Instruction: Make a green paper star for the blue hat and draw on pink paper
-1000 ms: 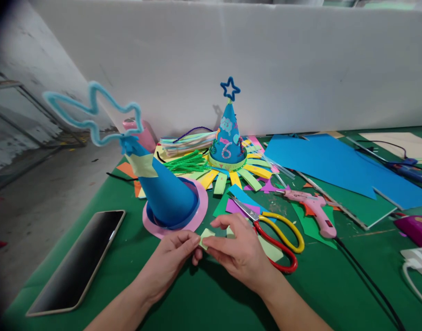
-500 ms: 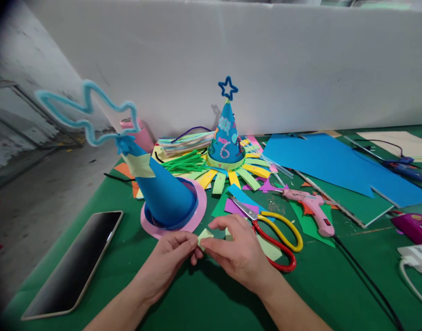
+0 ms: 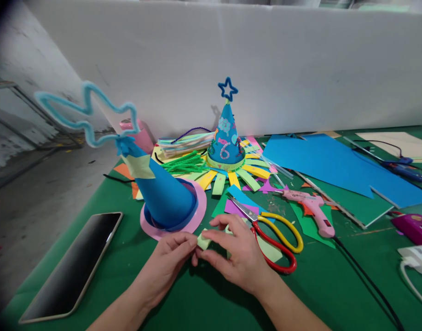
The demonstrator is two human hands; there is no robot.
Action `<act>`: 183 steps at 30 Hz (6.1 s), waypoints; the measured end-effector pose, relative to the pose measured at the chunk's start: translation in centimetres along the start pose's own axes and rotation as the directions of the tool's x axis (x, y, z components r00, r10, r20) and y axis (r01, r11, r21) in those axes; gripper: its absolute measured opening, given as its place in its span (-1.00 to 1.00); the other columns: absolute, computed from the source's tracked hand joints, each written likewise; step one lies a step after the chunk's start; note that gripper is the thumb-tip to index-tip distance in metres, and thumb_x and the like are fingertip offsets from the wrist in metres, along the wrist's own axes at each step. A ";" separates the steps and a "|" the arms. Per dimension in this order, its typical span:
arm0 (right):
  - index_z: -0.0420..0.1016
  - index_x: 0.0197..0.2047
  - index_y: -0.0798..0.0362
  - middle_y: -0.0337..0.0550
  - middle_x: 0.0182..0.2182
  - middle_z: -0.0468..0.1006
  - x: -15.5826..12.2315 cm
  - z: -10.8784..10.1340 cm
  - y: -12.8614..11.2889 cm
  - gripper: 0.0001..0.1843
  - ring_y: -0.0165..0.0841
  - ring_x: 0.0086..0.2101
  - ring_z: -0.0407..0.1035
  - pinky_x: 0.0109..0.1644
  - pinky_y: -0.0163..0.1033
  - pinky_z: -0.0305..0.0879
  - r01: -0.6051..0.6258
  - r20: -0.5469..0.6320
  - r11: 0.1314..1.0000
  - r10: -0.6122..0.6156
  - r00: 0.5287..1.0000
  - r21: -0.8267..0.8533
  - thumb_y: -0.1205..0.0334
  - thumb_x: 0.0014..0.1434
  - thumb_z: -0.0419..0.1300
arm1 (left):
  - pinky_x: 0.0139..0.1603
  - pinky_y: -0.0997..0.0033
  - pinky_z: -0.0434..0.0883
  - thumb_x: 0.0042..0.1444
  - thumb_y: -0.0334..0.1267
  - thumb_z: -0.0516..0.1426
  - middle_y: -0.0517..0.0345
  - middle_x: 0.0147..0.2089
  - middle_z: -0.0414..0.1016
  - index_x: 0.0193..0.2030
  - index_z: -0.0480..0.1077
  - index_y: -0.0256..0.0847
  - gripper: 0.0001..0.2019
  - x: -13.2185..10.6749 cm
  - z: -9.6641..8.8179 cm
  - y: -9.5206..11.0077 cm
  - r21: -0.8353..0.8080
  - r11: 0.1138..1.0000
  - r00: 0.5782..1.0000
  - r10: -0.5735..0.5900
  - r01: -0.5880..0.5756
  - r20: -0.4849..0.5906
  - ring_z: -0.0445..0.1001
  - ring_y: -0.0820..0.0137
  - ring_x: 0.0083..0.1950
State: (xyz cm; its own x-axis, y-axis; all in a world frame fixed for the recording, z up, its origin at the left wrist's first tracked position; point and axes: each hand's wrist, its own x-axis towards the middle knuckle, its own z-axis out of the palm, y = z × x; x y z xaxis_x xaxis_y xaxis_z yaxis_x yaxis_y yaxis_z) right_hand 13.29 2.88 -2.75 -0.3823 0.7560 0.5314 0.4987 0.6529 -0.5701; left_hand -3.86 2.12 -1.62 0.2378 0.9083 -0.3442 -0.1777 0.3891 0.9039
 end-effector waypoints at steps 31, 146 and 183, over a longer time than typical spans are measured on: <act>0.37 -0.42 0.06 -0.23 -0.52 0.39 0.4 0.3 -0.9 -0.93 -0.42 -0.48 0.24 -0.40 -0.32 0.21 -0.412 0.021 0.831 0.436 0.900 0.374 0.26 0.06 0.14 | -0.33 0.45 0.26 -0.09 -0.31 0.13 0.14 -0.39 0.35 -0.32 0.34 -0.25 -0.85 -0.5 0.8 -0.2 0.261 0.945 0.973 0.220 -0.195 -0.067 0.30 0.42 -0.36; 0.54 -0.31 0.03 -0.13 -0.47 0.51 0.4 0.8 0.0 -0.82 -0.38 -0.44 0.39 -0.40 -0.31 0.32 -0.197 0.085 0.907 0.179 0.980 0.371 0.41 0.00 0.16 | -0.50 0.49 0.20 -0.01 -0.23 0.08 0.26 -0.62 0.26 -0.56 0.28 -0.27 -0.81 -0.3 0.4 -0.1 0.201 0.979 1.000 0.021 -0.017 -0.017 0.28 0.50 -0.57; 0.48 -0.14 -0.02 -0.12 -0.24 0.52 0.3 -0.4 0.7 -0.71 -0.41 -0.29 0.37 -0.25 -0.29 0.24 0.103 0.190 0.988 -0.124 0.974 0.117 0.44 0.10 0.09 | -0.46 0.49 0.18 0.03 -0.17 0.07 0.23 -0.62 0.30 -0.53 0.33 -0.28 -0.76 0.2 -0.3 -0.2 0.211 0.977 0.999 0.034 -0.041 0.035 0.28 0.48 -0.54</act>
State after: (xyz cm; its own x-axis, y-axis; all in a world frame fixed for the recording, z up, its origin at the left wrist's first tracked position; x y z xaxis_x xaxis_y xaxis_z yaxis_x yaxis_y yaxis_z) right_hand 13.86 3.56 -2.77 -0.5817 0.6642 0.4695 0.3622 0.7284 -0.5816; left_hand -4.08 2.27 -1.96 0.2647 0.9152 -0.3040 0.0179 0.3106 0.9504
